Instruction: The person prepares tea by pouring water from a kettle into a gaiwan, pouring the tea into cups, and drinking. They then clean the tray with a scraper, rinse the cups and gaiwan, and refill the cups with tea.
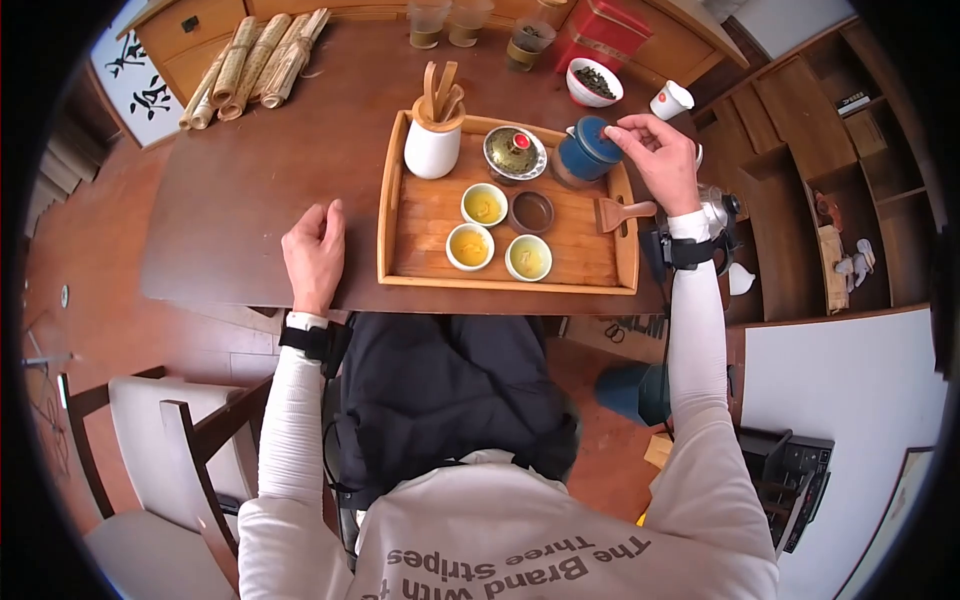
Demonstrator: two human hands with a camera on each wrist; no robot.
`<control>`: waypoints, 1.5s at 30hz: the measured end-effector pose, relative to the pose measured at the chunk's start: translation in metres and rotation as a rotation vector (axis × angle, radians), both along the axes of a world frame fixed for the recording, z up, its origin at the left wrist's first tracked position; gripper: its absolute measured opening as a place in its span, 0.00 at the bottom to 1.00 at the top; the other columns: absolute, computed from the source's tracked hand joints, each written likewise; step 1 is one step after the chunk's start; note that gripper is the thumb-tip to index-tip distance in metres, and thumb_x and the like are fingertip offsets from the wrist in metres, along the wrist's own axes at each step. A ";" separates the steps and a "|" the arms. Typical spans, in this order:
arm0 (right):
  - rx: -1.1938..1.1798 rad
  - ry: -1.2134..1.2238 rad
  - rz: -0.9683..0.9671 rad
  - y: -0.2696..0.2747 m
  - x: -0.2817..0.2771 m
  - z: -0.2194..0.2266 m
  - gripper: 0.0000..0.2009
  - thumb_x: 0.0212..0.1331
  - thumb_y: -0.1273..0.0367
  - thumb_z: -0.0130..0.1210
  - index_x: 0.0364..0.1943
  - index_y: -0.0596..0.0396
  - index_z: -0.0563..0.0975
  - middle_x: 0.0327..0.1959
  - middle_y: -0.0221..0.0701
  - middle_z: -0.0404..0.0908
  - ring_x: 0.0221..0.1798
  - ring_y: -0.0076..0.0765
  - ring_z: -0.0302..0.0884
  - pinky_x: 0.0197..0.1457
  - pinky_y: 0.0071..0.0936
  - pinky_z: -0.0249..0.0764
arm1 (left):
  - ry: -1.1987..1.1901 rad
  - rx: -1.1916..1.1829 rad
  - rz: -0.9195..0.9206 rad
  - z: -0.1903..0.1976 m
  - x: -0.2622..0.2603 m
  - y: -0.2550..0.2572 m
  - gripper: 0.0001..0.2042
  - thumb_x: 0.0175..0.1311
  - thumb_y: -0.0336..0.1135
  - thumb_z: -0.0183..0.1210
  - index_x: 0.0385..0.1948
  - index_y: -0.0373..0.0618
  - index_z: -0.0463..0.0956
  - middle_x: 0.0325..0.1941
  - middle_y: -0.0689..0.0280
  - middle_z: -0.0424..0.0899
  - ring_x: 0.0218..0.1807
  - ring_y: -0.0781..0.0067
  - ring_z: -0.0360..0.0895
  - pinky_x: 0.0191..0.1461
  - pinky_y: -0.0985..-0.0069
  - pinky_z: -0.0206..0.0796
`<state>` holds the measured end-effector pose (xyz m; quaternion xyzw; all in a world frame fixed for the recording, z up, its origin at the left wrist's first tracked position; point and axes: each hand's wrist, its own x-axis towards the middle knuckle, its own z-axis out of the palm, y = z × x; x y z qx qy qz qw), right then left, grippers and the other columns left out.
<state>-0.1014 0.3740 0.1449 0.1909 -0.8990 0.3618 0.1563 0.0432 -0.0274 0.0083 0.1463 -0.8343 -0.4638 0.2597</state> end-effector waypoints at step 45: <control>0.081 -0.062 0.029 0.021 0.118 -0.083 0.12 0.57 0.69 0.72 0.41 0.60 0.85 0.36 0.35 0.84 0.37 0.37 0.84 0.41 0.30 0.79 | 0.181 -0.081 -0.004 0.011 0.003 0.016 0.11 0.70 0.36 0.63 0.32 0.38 0.80 0.23 0.58 0.79 0.23 0.66 0.72 0.31 0.68 0.68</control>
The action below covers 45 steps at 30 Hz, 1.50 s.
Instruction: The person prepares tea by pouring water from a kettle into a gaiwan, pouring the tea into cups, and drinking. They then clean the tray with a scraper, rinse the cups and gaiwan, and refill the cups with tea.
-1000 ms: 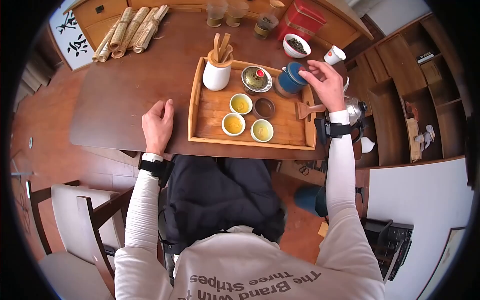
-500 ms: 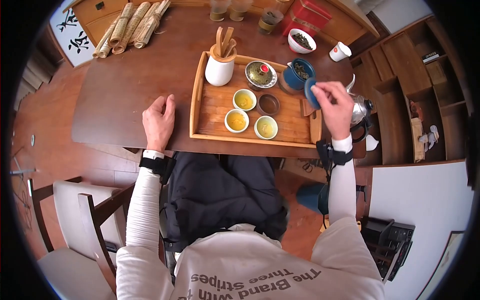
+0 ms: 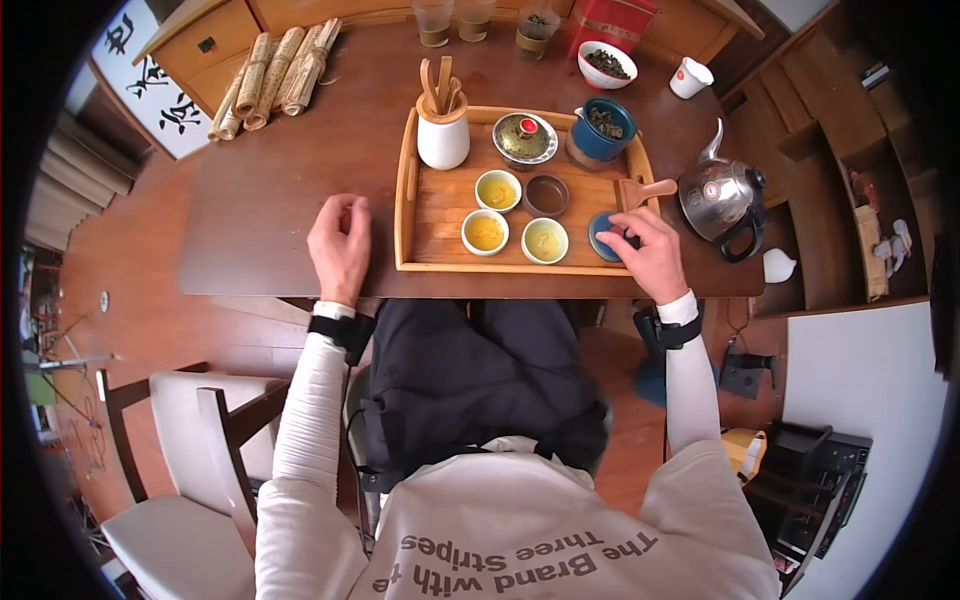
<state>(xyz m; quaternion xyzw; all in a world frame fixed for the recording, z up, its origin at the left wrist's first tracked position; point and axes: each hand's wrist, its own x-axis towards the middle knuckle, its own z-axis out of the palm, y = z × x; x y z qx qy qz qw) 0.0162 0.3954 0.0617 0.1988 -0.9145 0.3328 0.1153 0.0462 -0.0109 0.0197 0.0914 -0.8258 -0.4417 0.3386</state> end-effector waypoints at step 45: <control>-0.506 0.266 -0.693 0.092 0.018 -0.058 0.15 0.68 0.67 0.65 0.26 0.62 0.80 0.19 0.34 0.77 0.21 0.26 0.69 0.28 0.28 0.66 | 0.080 -1.123 -0.575 0.137 -0.165 0.214 0.22 0.45 0.39 0.73 0.42 0.40 0.80 0.42 0.51 0.82 0.50 0.48 0.81 0.55 0.58 0.74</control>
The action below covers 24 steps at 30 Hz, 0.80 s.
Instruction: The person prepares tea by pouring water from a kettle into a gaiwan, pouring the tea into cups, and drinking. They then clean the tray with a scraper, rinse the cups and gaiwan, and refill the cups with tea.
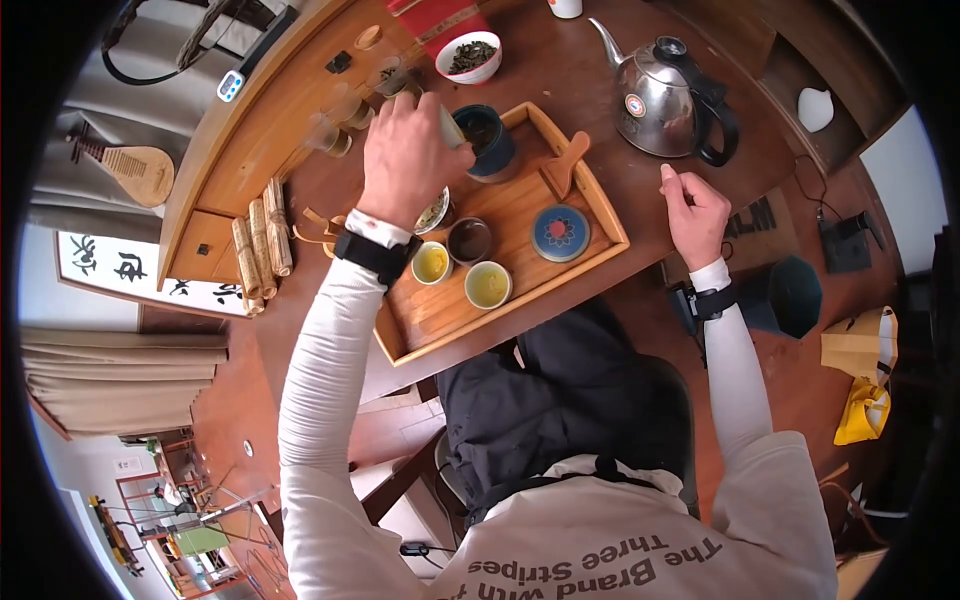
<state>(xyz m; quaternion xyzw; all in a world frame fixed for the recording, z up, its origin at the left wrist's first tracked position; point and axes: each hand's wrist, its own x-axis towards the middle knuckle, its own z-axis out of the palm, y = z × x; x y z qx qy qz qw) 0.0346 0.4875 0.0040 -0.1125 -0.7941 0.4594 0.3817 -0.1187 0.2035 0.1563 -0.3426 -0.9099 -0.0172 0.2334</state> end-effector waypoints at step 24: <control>0.071 -0.114 -0.029 0.001 -0.003 -0.007 0.16 0.68 0.62 0.64 0.28 0.61 0.83 0.21 0.36 0.82 0.23 0.30 0.78 0.33 0.30 0.72 | -0.419 0.431 0.453 -0.079 0.169 -0.124 0.22 0.56 0.41 0.74 0.50 0.41 0.79 0.42 0.54 0.87 0.43 0.57 0.86 0.47 0.64 0.77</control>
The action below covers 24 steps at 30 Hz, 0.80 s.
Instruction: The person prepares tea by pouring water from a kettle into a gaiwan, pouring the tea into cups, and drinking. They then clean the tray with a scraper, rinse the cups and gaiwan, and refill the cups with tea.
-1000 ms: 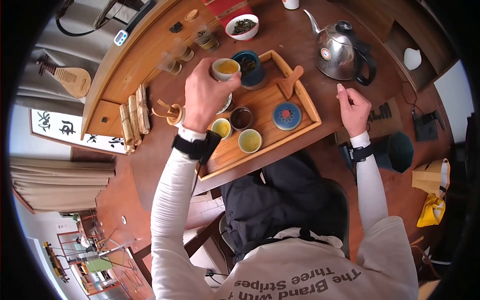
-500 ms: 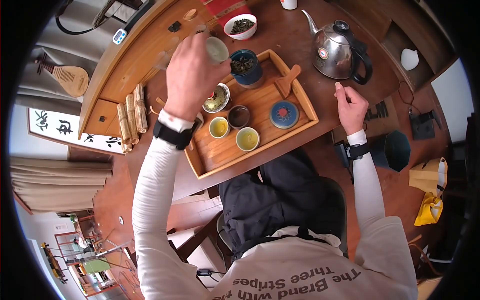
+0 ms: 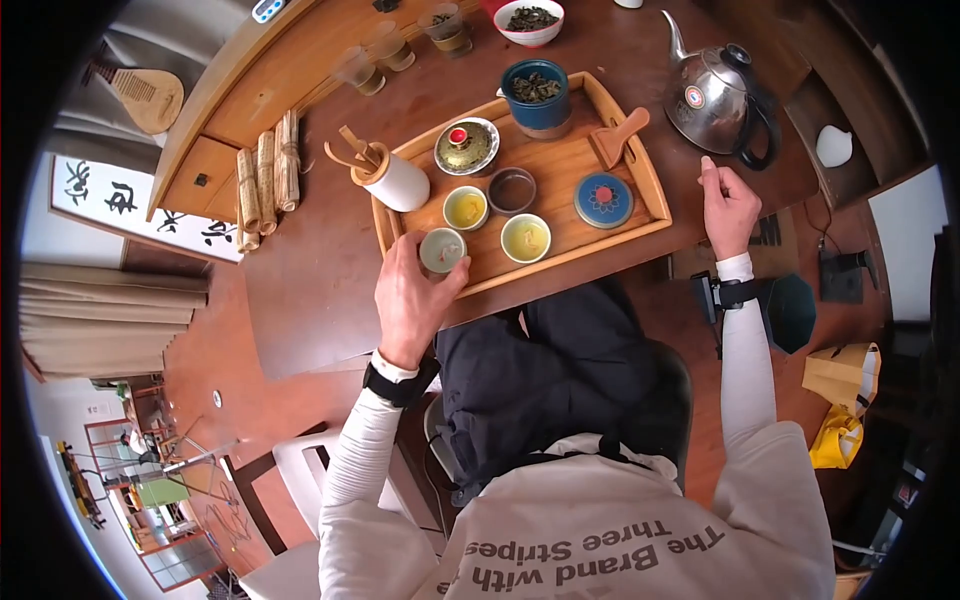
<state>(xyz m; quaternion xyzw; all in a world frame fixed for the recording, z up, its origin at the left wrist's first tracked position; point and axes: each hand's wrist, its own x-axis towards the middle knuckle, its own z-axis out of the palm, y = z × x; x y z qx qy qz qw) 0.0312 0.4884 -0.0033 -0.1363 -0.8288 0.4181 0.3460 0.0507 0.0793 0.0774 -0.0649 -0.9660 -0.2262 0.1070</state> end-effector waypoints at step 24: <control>-0.030 0.035 -0.011 -0.002 0.002 0.002 0.14 0.68 0.65 0.65 0.28 0.61 0.83 0.22 0.36 0.83 0.24 0.27 0.77 0.33 0.28 0.72 | -0.060 0.113 -0.007 0.025 -0.036 0.030 0.26 0.51 0.43 0.75 0.48 0.37 0.78 0.45 0.50 0.87 0.49 0.48 0.84 0.55 0.59 0.76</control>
